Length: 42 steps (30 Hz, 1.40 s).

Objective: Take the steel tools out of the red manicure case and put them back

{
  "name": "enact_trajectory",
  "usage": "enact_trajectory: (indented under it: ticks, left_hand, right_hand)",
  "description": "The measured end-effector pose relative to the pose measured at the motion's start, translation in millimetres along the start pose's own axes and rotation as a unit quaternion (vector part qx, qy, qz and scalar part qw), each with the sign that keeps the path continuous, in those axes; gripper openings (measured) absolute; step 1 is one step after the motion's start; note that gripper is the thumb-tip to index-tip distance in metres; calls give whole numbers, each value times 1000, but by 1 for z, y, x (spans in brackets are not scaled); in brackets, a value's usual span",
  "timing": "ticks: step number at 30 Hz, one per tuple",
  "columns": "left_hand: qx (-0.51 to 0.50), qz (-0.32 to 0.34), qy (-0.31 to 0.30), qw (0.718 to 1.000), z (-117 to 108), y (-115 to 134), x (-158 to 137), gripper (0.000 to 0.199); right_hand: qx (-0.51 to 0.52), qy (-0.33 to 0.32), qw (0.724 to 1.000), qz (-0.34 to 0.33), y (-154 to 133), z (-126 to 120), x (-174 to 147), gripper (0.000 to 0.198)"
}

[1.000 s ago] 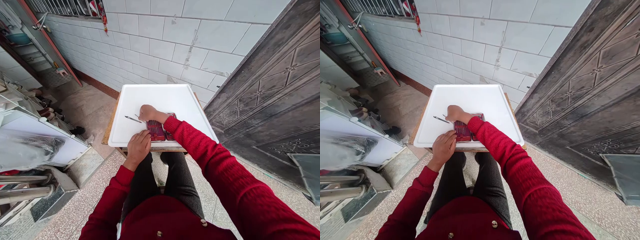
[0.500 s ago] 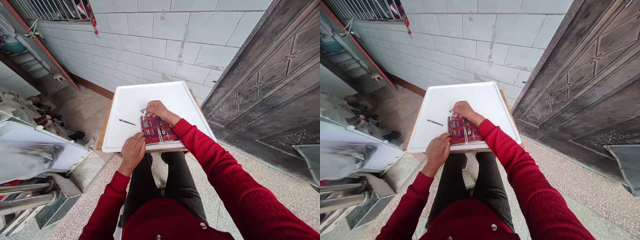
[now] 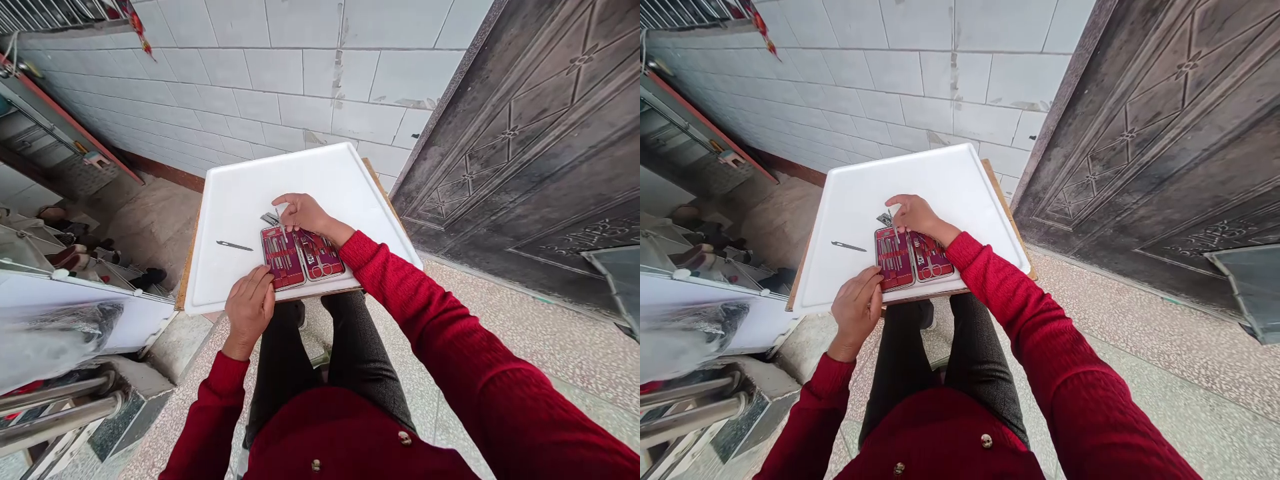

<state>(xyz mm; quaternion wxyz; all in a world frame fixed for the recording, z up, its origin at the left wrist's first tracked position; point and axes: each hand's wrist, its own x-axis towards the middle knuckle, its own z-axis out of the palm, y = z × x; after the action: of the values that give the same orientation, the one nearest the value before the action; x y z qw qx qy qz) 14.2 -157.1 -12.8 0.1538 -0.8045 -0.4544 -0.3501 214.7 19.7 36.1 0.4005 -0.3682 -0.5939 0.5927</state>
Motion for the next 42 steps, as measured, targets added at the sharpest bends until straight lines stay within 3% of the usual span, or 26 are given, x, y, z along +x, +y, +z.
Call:
enact_trajectory:
  ticks: [5, 9, 19, 25, 30, 37, 42]
  left_hand:
    - [-7, -3, -4, 1000, -1, 1, 1, 21]
    - [-13, -5, -3, 1000, 0, 0, 0, 22]
    - [-6, -6, -3, 1000, 0, 1, 1, 22]
    - [-11, -17, -5, 1000, -2, 2, 3, 20]
    - [-67, -72, -16, 995, -11, 4, 7, 21]
    - [-93, -179, 21, 979, -9, -5, 38, 32]
    - [-183, -299, 60, 935, -5, -8, 59, 41]
  right_hand:
    - [-35, -13, 999, -3, 7, -1, 1, 31]
    - [-52, -12, 999, 9, 10, -2, 2, 34]
    - [-79, -13, 996, 27, 3, 0, -4, 24]
    - [-17, 40, 999, -14, 0, 1, -3, 17]
    - [90, 59, 994, -11, -9, 7, -7, 19]
    - [172, -57, 982, 59, -16, 26, -23, 30]
    - [160, -111, 980, 40, -17, 36, -30, 36]
